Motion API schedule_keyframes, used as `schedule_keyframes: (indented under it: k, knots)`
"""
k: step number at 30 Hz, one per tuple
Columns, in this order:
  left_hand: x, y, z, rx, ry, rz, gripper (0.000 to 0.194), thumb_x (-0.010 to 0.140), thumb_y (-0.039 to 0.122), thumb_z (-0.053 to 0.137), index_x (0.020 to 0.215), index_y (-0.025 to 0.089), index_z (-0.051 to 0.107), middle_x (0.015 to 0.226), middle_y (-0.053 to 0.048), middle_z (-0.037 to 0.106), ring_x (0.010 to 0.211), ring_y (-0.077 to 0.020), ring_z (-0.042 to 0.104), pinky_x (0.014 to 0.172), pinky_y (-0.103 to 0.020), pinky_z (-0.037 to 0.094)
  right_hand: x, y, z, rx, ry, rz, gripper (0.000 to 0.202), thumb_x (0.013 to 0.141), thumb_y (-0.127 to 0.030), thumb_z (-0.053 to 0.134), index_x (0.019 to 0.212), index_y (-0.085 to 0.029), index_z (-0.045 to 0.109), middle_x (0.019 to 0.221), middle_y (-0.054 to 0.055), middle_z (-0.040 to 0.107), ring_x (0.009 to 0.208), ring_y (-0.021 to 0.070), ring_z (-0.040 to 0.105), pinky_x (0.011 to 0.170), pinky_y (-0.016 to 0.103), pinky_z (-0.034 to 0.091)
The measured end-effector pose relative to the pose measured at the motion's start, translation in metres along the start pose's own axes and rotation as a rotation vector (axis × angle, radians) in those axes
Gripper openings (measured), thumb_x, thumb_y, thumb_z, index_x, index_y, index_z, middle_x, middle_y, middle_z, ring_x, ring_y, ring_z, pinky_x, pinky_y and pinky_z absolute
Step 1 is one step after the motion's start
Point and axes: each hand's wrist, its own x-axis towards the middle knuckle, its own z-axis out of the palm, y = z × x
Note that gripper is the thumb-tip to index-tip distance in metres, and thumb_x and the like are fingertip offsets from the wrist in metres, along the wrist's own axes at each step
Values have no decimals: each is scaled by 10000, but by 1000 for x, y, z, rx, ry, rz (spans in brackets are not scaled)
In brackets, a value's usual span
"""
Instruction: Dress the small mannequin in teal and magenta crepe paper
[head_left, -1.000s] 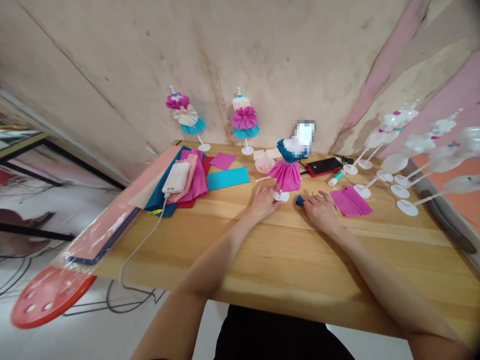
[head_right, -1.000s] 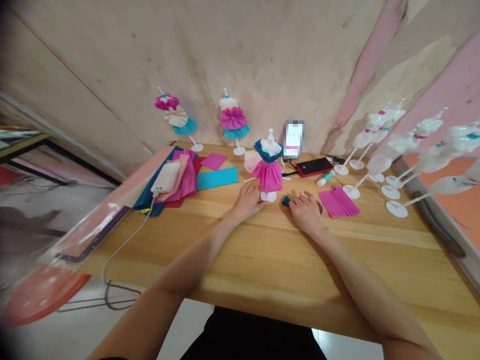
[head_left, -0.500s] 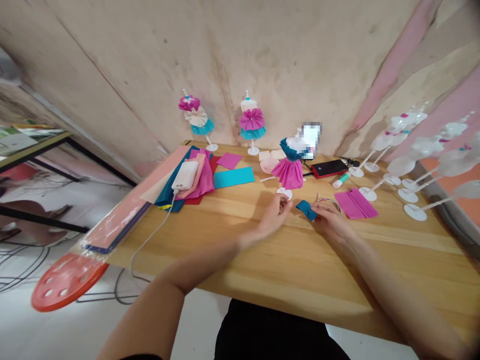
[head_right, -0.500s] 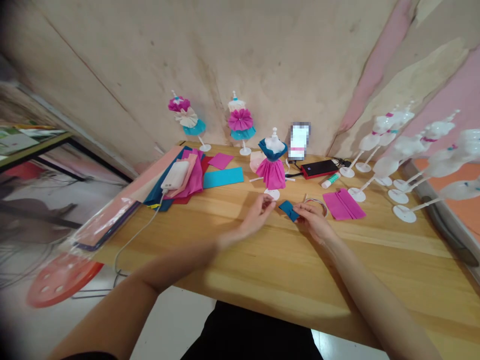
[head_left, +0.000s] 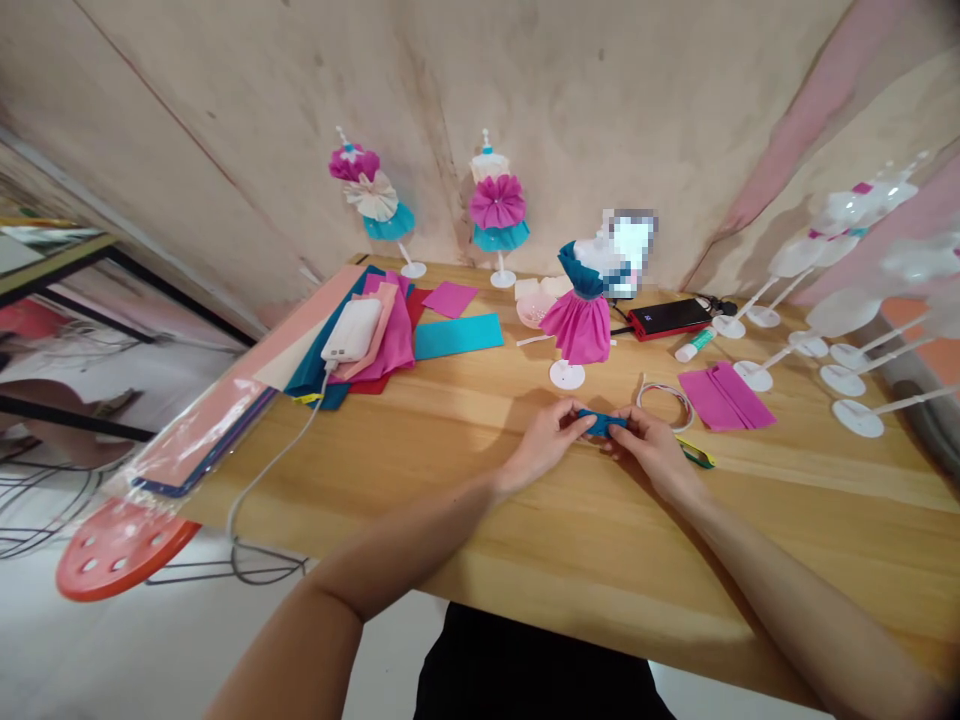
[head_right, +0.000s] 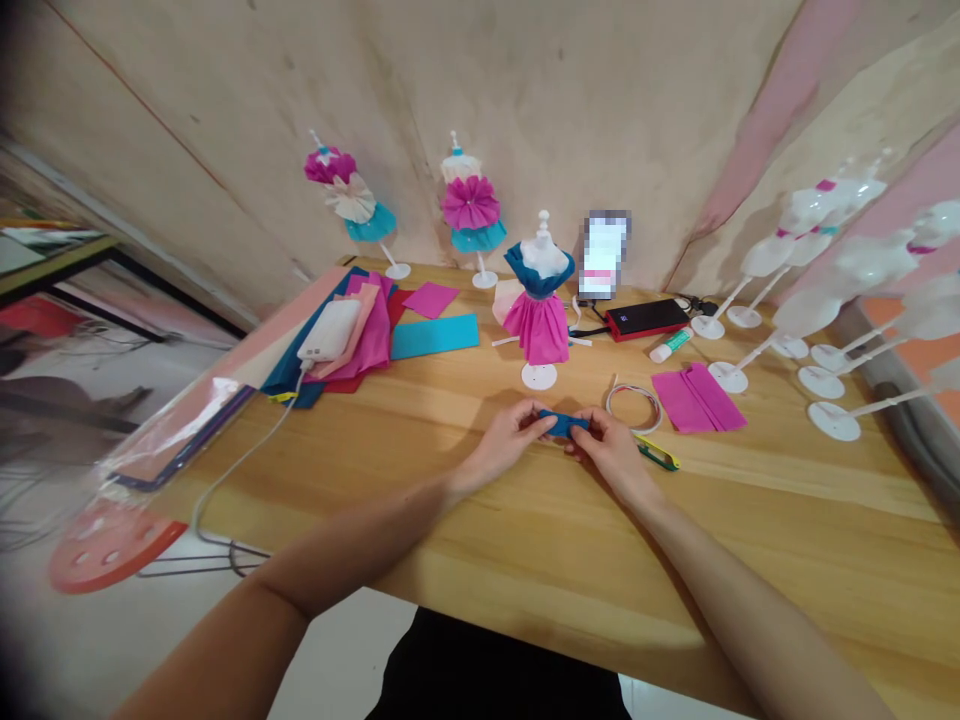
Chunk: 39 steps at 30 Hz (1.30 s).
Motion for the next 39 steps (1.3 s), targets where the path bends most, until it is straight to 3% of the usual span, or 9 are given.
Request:
schedule_keyframes:
  k: [6,9,13,19,24,28,32,36,39]
  knots:
    - [4,-6,-6,92,52,-12,268,873,417,568,949,163,604,760,-13,641,705,-143,655,682,-260,476,3,2,1,90,-28,18,238,837,-251,548,1069,-223,595,931,49,717,772,190,683,707,334,542]
    - [4,-6,-6,86,37,1,280,872,426,569,949,161,609,763,-14,640,713,-143,652,681,-258,479,-1,-5,1,118,-18,-14,290,885,-342,510,1135,-221,591,990,69,710,797,202,687,700,336,550]
    - [3,-6,-5,105,-11,34,290,877,433,565,979,166,614,832,-26,648,761,-141,629,721,-267,488,-3,-9,3,-83,-4,-12,346,854,-450,616,1085,-193,605,918,72,718,724,184,673,672,328,555]
    - [8,-10,-8,125,176,77,314,921,355,511,1197,205,492,884,-24,604,780,-136,619,781,-297,489,3,-1,0,126,-90,98,334,833,-414,671,1078,-192,626,871,56,725,773,167,675,705,292,531]
    - [0,8,-8,439,288,222,321,879,419,566,1089,186,495,1072,-93,577,1004,-202,558,882,-357,450,0,-3,3,231,-65,122,284,817,-401,701,1005,-195,651,844,40,707,750,157,656,670,269,496]
    - [-11,20,0,662,56,285,407,740,521,697,904,196,515,946,-51,581,944,-215,532,849,-367,431,-8,-8,9,169,-29,46,228,807,-381,718,904,-190,637,769,3,675,637,109,574,592,234,421]
    - [-13,15,5,459,-41,139,345,812,492,630,939,198,503,891,-18,591,824,-155,555,748,-299,452,-10,-10,12,50,-76,-27,217,838,-399,679,892,-191,651,749,-11,640,661,112,547,629,246,412]
    - [-10,10,4,199,-118,131,271,879,425,560,1005,187,524,942,-27,618,855,-136,600,798,-278,474,-7,-11,9,78,-51,-21,237,840,-415,671,941,-202,646,785,-2,659,687,129,576,655,263,432]
    - [-7,12,0,127,-69,120,242,932,408,470,983,182,539,886,-15,610,799,-118,588,770,-260,465,-6,-13,6,122,-94,-1,267,846,-428,657,1002,-215,625,826,16,700,733,162,630,707,301,466]
